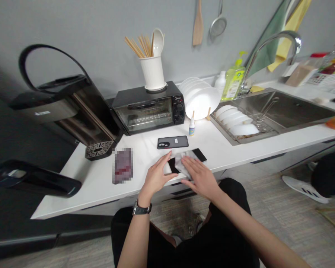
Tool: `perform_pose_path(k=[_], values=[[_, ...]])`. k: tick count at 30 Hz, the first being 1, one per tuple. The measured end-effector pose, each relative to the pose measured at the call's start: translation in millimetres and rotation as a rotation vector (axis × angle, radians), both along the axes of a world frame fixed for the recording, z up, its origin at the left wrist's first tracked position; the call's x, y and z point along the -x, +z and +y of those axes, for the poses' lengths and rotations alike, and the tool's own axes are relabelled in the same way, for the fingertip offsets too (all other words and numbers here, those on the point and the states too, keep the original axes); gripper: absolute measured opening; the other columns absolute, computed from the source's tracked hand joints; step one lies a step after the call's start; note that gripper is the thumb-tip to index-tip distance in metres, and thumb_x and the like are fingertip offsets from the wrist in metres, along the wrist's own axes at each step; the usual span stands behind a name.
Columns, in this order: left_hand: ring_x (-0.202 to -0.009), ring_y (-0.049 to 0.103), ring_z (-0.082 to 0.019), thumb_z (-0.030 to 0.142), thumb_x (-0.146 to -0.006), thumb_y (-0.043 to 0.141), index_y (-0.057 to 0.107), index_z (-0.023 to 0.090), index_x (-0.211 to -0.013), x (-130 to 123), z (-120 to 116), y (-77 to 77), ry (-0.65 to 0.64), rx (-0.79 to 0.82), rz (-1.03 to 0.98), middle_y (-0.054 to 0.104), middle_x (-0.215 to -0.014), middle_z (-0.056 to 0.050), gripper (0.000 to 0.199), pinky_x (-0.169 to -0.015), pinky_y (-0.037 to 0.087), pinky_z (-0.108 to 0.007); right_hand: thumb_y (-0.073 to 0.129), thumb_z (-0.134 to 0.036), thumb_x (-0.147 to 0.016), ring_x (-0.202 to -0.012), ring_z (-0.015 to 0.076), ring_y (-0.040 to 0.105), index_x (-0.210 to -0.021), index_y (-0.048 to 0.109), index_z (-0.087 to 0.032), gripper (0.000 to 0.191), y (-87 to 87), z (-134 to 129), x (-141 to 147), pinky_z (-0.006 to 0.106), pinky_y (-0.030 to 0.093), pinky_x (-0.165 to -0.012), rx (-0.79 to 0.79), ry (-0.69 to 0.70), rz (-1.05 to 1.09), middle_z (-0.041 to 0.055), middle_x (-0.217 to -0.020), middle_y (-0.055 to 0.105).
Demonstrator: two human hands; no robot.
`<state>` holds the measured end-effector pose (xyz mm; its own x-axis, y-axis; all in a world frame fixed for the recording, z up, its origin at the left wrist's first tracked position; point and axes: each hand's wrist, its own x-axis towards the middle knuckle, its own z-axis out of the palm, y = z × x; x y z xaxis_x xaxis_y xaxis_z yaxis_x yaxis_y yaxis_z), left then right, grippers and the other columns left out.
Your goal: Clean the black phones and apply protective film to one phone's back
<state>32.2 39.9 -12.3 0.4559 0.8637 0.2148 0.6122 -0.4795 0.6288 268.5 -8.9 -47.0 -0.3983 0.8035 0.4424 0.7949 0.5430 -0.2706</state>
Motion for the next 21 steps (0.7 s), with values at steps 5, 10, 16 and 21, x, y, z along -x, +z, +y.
perform_pose_path(k=[5,10,16,21], values=[[-0.155,0.043,-0.027,0.041,-0.089,0.08,0.022,0.038,-0.167,2.5,-3.5,-1.3,-0.009,-0.053,0.079,0.04,-0.17,-0.007,0.097,-0.128,0.035,-0.047,0.043,-0.053,-0.108,-0.151,0.0372,0.045,-0.161,0.042,-0.013,0.066,-1.2,23.3,-93.3,0.063,0.036,-0.122,-0.014,-0.384,-0.004,0.0206,-0.161,0.049],[-0.162,0.027,-0.027,0.044,-0.1,0.063,0.025,0.038,-0.166,7.0,30.4,15.0,-0.014,-0.147,0.168,0.022,-0.177,-0.007,0.076,-0.133,0.021,-0.053,0.05,-0.049,-0.107,-0.161,0.0375,0.023,-0.157,0.049,-0.017,0.06,24.4,9.0,-53.5,0.066,0.025,-0.127,-0.162,-0.345,0.11,0.0154,-0.171,0.032],[-0.157,0.036,-0.037,0.046,-0.094,0.071,0.046,0.023,-0.158,-0.8,94.4,19.4,0.051,-0.108,0.417,0.035,-0.171,-0.016,0.072,-0.126,0.034,-0.059,0.067,-0.05,-0.099,-0.154,0.0355,0.04,-0.159,0.046,-0.016,0.072,18.4,2.4,25.8,0.063,0.031,-0.126,-0.023,0.052,0.101,0.0171,-0.162,0.048],[-0.121,0.071,-0.027,0.032,-0.1,0.06,0.062,0.025,-0.141,13.5,67.1,11.4,0.076,-0.322,0.497,0.068,-0.144,-0.012,0.042,-0.101,0.057,-0.036,0.069,-0.018,-0.098,-0.143,0.0263,0.057,-0.146,0.062,-0.022,0.049,-9.0,8.2,11.3,0.052,0.044,-0.121,-0.067,0.192,0.101,0.0099,-0.148,0.065]])
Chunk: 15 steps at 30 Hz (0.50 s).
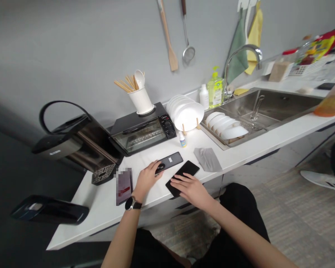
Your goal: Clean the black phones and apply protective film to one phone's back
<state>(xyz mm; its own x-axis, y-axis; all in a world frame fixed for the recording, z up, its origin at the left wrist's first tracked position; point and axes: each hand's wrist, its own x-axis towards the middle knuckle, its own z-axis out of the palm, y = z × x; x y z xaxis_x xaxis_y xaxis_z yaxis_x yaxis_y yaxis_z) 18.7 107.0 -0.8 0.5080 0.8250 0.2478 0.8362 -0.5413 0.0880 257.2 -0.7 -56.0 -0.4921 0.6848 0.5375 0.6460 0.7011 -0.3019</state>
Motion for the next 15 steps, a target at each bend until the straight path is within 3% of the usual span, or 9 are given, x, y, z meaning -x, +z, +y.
perform_pose_path(k=[2,4,6,9,12,15], values=[[-0.097,0.077,-0.025,0.021,-0.099,0.055,0.065,0.024,-0.131,14.6,-17.1,7.1,0.075,-0.062,0.006,0.08,-0.113,-0.01,0.034,-0.087,0.058,-0.032,0.062,-0.011,-0.1,-0.139,0.0233,0.06,-0.142,0.065,-0.023,0.044,-1.7,-2.9,-9.9,0.05,0.047,-0.12,-0.073,0.079,0.005,0.0068,-0.141,0.07],[-0.076,0.075,-0.023,0.022,-0.097,0.055,0.063,0.021,-0.129,30.4,-27.0,24.1,0.194,-0.144,-0.091,0.078,-0.092,-0.007,0.032,-0.074,0.055,-0.03,0.057,-0.009,-0.103,-0.136,0.0216,0.063,-0.14,0.066,-0.024,0.041,3.2,-7.8,-17.1,0.048,0.048,-0.119,-0.148,0.136,0.037,0.0051,-0.137,0.073],[-0.071,0.071,-0.021,0.022,-0.096,0.054,0.056,0.018,-0.133,42.3,-26.9,47.2,0.261,-0.255,-0.288,0.075,-0.093,-0.005,0.038,-0.069,0.054,-0.029,0.053,-0.009,-0.105,-0.135,0.0206,0.064,-0.143,0.063,-0.024,0.042,13.0,-14.3,-21.4,0.046,0.05,-0.118,-0.208,0.167,0.111,0.0055,-0.136,0.073],[-0.091,0.07,-0.021,0.011,-0.089,0.047,0.063,0.021,-0.121,40.9,-9.6,74.7,0.179,-0.317,-0.377,0.072,-0.107,-0.006,0.037,-0.084,0.054,-0.031,0.046,-0.007,-0.106,-0.134,0.0192,0.065,-0.151,0.055,-0.021,0.048,31.6,-26.1,-23.5,0.041,0.055,-0.113,-0.25,0.174,0.31,0.0092,-0.138,0.072],[-0.108,0.068,-0.024,0.004,-0.083,0.042,0.068,0.021,-0.116,12.7,19.8,72.1,0.018,-0.181,-0.303,0.071,-0.113,-0.007,0.046,-0.097,0.053,-0.035,0.039,-0.003,-0.104,-0.131,0.0175,0.066,-0.154,0.051,-0.022,0.055,47.0,-37.2,-22.3,0.036,0.061,-0.105,-0.245,0.145,0.522,0.0107,-0.136,0.073],[-0.108,0.067,-0.025,0.004,-0.086,0.041,0.072,0.02,-0.12,-26.6,45.9,46.3,-0.139,0.069,-0.213,0.069,-0.113,-0.01,0.048,-0.101,0.054,-0.039,0.038,0.0,-0.101,-0.131,0.0183,0.067,-0.154,0.051,-0.025,0.06,54.1,-43.8,-22.3,0.036,0.062,-0.103,-0.271,0.126,0.61,0.0099,-0.133,0.075]])
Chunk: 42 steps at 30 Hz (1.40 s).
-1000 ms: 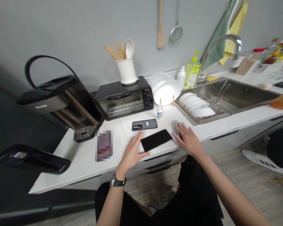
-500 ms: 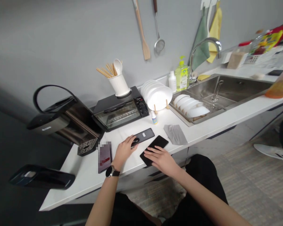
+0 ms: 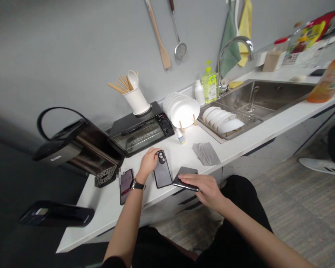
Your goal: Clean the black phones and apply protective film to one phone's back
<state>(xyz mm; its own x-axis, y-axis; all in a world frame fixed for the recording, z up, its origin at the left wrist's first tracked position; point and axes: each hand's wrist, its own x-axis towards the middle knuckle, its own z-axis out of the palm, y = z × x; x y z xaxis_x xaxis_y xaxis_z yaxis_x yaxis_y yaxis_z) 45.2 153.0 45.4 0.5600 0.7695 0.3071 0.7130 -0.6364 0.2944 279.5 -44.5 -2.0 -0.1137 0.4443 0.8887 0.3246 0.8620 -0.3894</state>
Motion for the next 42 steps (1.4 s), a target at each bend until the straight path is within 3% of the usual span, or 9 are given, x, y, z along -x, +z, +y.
perform_pose_path(k=[5,9,14,21,26,30,33,37,42], values=[[-0.138,0.055,-0.024,0.016,-0.096,0.051,0.057,0.023,-0.148,-25.9,-9.4,-35.7,-0.129,0.047,-0.15,0.059,-0.144,-0.011,0.052,-0.123,0.042,-0.044,0.041,-0.001,-0.103,-0.134,0.0192,0.065,-0.157,0.049,-0.024,0.059,-0.3,-1.1,-5.8,0.039,0.06,-0.107,-0.034,0.001,-0.088,0.0118,-0.139,0.071],[-0.144,0.053,-0.024,0.027,-0.105,0.043,0.043,0.025,-0.158,-2.7,-66.1,-61.8,0.111,0.079,-0.388,0.055,-0.154,-0.012,0.053,-0.124,0.041,-0.048,0.044,-0.006,-0.106,-0.139,0.0188,0.06,-0.158,0.048,-0.021,0.054,8.6,15.0,4.1,0.04,0.056,-0.113,-0.042,0.088,-0.204,0.0123,-0.143,0.068],[-0.139,0.061,-0.025,0.023,-0.1,0.049,0.032,0.026,-0.164,21.3,-118.2,-83.3,0.293,0.239,-0.53,0.061,-0.153,-0.011,0.066,-0.119,0.048,-0.048,0.046,-0.013,-0.108,-0.142,0.0177,0.056,-0.144,0.063,-0.029,0.043,7.8,73.3,33.6,0.045,0.044,-0.124,0.022,0.232,-0.386,0.0042,-0.137,0.073],[-0.134,0.063,-0.026,0.038,-0.107,0.045,0.051,0.024,-0.15,32.0,-119.6,-71.9,0.409,0.23,-0.51,0.069,-0.142,-0.011,0.046,-0.117,0.047,-0.048,0.054,-0.001,-0.09,-0.139,0.0234,0.061,-0.137,0.07,-0.026,0.055,-26.1,107.5,41.2,0.051,0.044,-0.122,0.339,0.194,-0.463,0.0088,-0.145,0.067],[-0.139,0.055,-0.037,0.055,-0.088,0.076,0.045,0.022,-0.156,20.2,-124.6,-67.9,0.342,0.07,-0.286,0.062,-0.147,-0.016,0.082,-0.117,0.045,-0.055,0.05,-0.005,-0.08,-0.138,0.0246,0.062,-0.149,0.059,-0.026,0.073,-23.1,98.5,36.7,0.048,0.047,-0.12,0.523,0.198,-0.309,0.005,-0.148,0.065],[-0.136,0.055,-0.037,0.049,-0.085,0.079,0.047,0.022,-0.154,15.6,-123.3,-66.4,0.326,0.017,-0.238,0.061,-0.146,-0.016,0.081,-0.117,0.044,-0.056,0.046,-0.015,-0.09,-0.095,0.0256,0.078,-0.127,0.071,-0.021,0.045,-24.3,126.4,18.2,0.047,0.06,-0.098,0.671,-0.207,-0.082,0.0077,-0.115,0.08],[-0.135,0.056,-0.034,0.034,-0.087,0.075,0.049,0.023,-0.153,20.2,-120.3,-64.4,0.27,0.016,-0.221,0.06,-0.146,-0.014,0.072,-0.119,0.043,-0.054,0.051,-0.03,-0.097,-0.101,0.0322,0.074,-0.128,0.07,-0.016,0.039,-29.9,148.8,9.9,0.056,0.054,-0.102,0.685,-0.43,-0.111,0.0158,-0.117,0.076],[-0.144,0.049,-0.033,0.029,-0.088,0.072,0.046,0.027,-0.158,28.2,-117.5,-58.4,0.097,0.069,-0.147,0.053,-0.158,-0.01,0.075,-0.124,0.039,-0.054,0.052,-0.041,-0.101,-0.122,0.0326,0.067,-0.122,0.075,-0.018,0.038,-39.5,158.2,10.7,0.054,0.046,-0.115,0.681,-0.291,-0.124,0.0156,-0.125,0.074],[-0.151,0.043,-0.031,0.032,-0.093,0.067,0.039,0.031,-0.163,25.5,-111.9,-48.5,-0.028,0.148,-0.088,0.044,-0.166,-0.007,0.076,-0.127,0.036,-0.052,0.054,-0.043,-0.101,-0.12,0.0261,0.07,-0.134,0.07,-0.022,0.042,-50.3,161.9,-2.2,0.048,0.051,-0.111,0.74,-0.109,0.007,0.0127,-0.137,0.071]])
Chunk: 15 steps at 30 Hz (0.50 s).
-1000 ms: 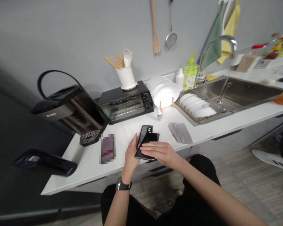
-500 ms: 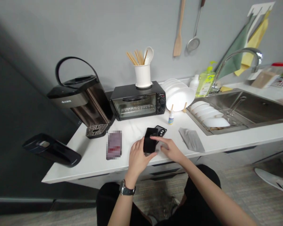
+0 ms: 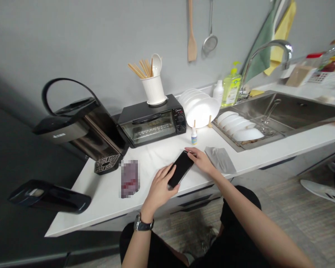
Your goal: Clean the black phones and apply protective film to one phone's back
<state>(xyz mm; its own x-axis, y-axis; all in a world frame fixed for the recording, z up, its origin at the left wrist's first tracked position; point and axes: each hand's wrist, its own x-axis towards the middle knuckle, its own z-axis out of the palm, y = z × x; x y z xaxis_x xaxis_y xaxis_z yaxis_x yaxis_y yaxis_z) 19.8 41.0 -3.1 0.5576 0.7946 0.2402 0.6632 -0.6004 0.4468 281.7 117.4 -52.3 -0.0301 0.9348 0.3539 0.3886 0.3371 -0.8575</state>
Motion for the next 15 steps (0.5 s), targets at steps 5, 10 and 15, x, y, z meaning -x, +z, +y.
perform_pose_path(k=[5,10,15], values=[[-0.16,0.032,-0.03,0.035,-0.095,0.068,0.018,0.03,-0.169,-1.5,7.9,-2.8,-0.003,0.094,-0.078,0.03,-0.173,-0.012,0.089,-0.13,0.031,-0.052,0.069,-0.053,-0.093,-0.116,0.0256,0.073,-0.137,0.069,-0.023,0.054,1.8,0.0,-16.0,0.047,0.056,-0.108,0.049,0.134,0.247,0.0113,-0.138,0.072],[-0.14,0.059,-0.032,0.038,-0.085,0.081,0.006,0.026,-0.169,-1.4,7.4,-11.7,0.224,0.303,-0.403,0.056,-0.154,-0.017,0.114,-0.121,0.044,-0.055,0.078,-0.055,-0.087,-0.115,0.0272,0.074,-0.137,0.071,-0.024,0.059,11.3,-17.7,-12.3,0.052,0.051,-0.114,0.16,0.302,0.621,0.0084,-0.127,0.077],[-0.106,0.077,-0.026,0.044,-0.083,0.081,0.031,0.024,-0.16,-7.2,2.1,-11.6,0.266,0.441,-0.634,0.071,-0.132,-0.012,0.094,-0.099,0.062,-0.045,0.068,-0.058,-0.095,-0.125,0.0275,0.068,-0.136,0.07,-0.025,0.054,16.5,-25.0,-8.0,0.051,0.047,-0.118,0.069,0.315,0.457,0.0066,-0.132,0.075]])
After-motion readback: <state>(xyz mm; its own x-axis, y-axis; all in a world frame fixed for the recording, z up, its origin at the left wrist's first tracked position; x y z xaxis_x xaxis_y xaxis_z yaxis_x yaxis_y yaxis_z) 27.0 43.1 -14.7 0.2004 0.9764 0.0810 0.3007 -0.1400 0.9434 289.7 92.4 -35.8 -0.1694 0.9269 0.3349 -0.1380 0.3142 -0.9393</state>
